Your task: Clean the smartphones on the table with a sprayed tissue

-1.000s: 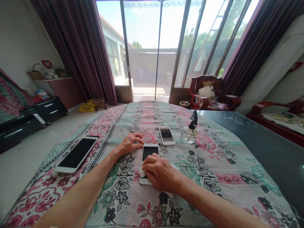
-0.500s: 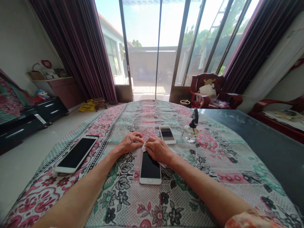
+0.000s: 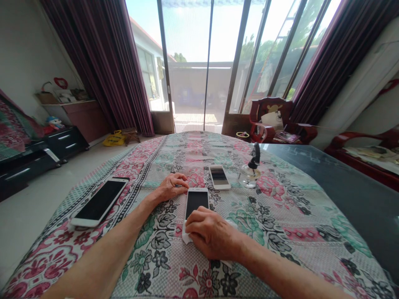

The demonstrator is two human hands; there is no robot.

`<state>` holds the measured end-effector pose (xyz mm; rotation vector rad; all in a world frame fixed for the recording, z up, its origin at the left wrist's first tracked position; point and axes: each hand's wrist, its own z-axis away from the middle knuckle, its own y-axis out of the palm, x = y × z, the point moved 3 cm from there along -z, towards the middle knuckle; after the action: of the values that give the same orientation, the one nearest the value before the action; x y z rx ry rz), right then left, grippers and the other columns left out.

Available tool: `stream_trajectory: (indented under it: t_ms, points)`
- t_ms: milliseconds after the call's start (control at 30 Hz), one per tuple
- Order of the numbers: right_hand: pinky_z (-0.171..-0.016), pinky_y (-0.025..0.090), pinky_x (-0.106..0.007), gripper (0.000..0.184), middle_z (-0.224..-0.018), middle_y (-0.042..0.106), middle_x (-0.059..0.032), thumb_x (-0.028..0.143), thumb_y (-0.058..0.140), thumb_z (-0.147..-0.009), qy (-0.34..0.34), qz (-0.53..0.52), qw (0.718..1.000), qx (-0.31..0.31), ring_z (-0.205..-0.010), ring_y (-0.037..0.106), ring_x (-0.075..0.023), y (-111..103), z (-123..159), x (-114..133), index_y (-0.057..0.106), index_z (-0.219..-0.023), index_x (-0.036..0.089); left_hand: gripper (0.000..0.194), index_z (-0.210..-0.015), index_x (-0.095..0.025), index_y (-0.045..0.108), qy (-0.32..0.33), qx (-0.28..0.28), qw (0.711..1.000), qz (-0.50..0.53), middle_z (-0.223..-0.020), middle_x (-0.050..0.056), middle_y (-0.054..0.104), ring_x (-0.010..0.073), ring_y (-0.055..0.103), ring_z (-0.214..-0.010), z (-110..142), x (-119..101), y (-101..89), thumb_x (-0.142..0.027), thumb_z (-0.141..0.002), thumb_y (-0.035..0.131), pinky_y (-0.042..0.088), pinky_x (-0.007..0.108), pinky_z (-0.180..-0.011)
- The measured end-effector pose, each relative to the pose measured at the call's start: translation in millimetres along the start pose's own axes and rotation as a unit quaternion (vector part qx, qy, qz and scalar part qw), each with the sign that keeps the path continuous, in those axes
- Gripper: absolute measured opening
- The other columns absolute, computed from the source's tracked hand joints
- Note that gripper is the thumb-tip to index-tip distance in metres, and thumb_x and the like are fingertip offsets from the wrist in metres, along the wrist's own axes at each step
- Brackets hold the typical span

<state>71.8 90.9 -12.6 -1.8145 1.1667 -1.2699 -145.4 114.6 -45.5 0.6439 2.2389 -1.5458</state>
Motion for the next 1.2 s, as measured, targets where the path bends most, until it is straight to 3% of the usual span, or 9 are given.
stream_trajectory:
  t_ms: [267, 367, 467, 867, 1000, 1200]
  points:
    - [-0.080, 0.048, -0.031, 0.018, -0.091, 0.065, -0.0074, 0.014, 0.050, -0.089, 0.013, 0.061, 0.994, -0.095, -0.085, 0.059, -0.0165, -7.6, -36.0, -67.6, 0.067, -0.087, 0.017, 0.008, -0.080, -0.029, 0.076, 0.012, -0.006, 1.000, -0.009, -0.102, -0.001, 0.066, 0.0156, 0.061, -0.097, -0.2, 2.4, 1.3, -0.024, -0.077, 0.070, 0.040, 0.030, -0.097]
    - [-0.078, 0.049, -0.031, 0.017, -0.090, 0.065, -0.0074, 0.014, 0.051, -0.088, 0.023, 0.070, 0.991, -0.109, -0.083, 0.060, -0.0164, -9.2, -43.1, -79.9, 0.068, -0.088, 0.018, 0.009, -0.080, -0.029, 0.076, 0.011, -0.007, 1.000, -0.010, -0.103, -0.001, 0.066, 0.0157, 0.061, -0.097, 0.0, 2.9, 1.1, -0.024, -0.077, 0.070, 0.040, 0.030, -0.097]
    - [-0.081, 0.049, -0.032, 0.018, -0.091, 0.065, -0.0071, 0.014, 0.050, -0.089, 0.020, 0.068, 0.993, -0.099, -0.084, 0.060, -0.0164, -9.2, -38.8, -72.5, 0.067, -0.088, 0.018, 0.008, -0.079, -0.029, 0.077, 0.013, -0.004, 1.000, -0.008, -0.102, -0.001, 0.066, 0.0159, 0.061, -0.097, -0.1, 2.0, 0.9, -0.025, -0.077, 0.070, 0.040, 0.031, -0.096]
    - [-0.080, 0.045, -0.032, 0.019, -0.098, 0.065, -0.0062, 0.012, 0.047, -0.090, 0.023, -0.003, 1.000, -0.020, -0.087, 0.055, -0.0156, -2.4, 10.0, 0.8, 0.065, -0.095, 0.018, 0.010, -0.084, -0.030, 0.077, 0.023, -0.005, 1.000, -0.006, -0.104, 0.000, 0.066, 0.0166, 0.060, -0.099, -0.1, 3.2, 2.8, -0.028, -0.076, 0.072, 0.039, 0.032, -0.099]
    - [-0.081, 0.045, -0.031, 0.020, -0.096, 0.065, -0.0061, 0.012, 0.046, -0.090, 0.013, 0.002, 1.000, -0.008, -0.086, 0.055, -0.0150, -0.5, 2.4, 2.9, 0.066, -0.095, 0.017, 0.012, -0.088, -0.031, 0.076, 0.019, 0.003, 0.999, -0.028, -0.107, 0.000, 0.065, 0.0180, 0.059, -0.101, -0.2, 1.6, 2.9, -0.029, -0.077, 0.072, 0.039, 0.033, -0.100]
    - [-0.079, 0.044, -0.031, 0.019, -0.089, 0.065, -0.0058, 0.016, 0.047, -0.091, -0.007, 0.044, 0.998, -0.038, -0.080, 0.055, -0.0153, 2.4, -26.1, -17.1, 0.066, -0.086, 0.017, 0.010, -0.085, -0.032, 0.076, 0.028, 0.002, 0.999, -0.037, -0.108, -0.001, 0.064, 0.0164, 0.059, -0.101, -0.5, -0.2, 1.9, -0.029, -0.078, 0.071, 0.040, 0.032, -0.100]
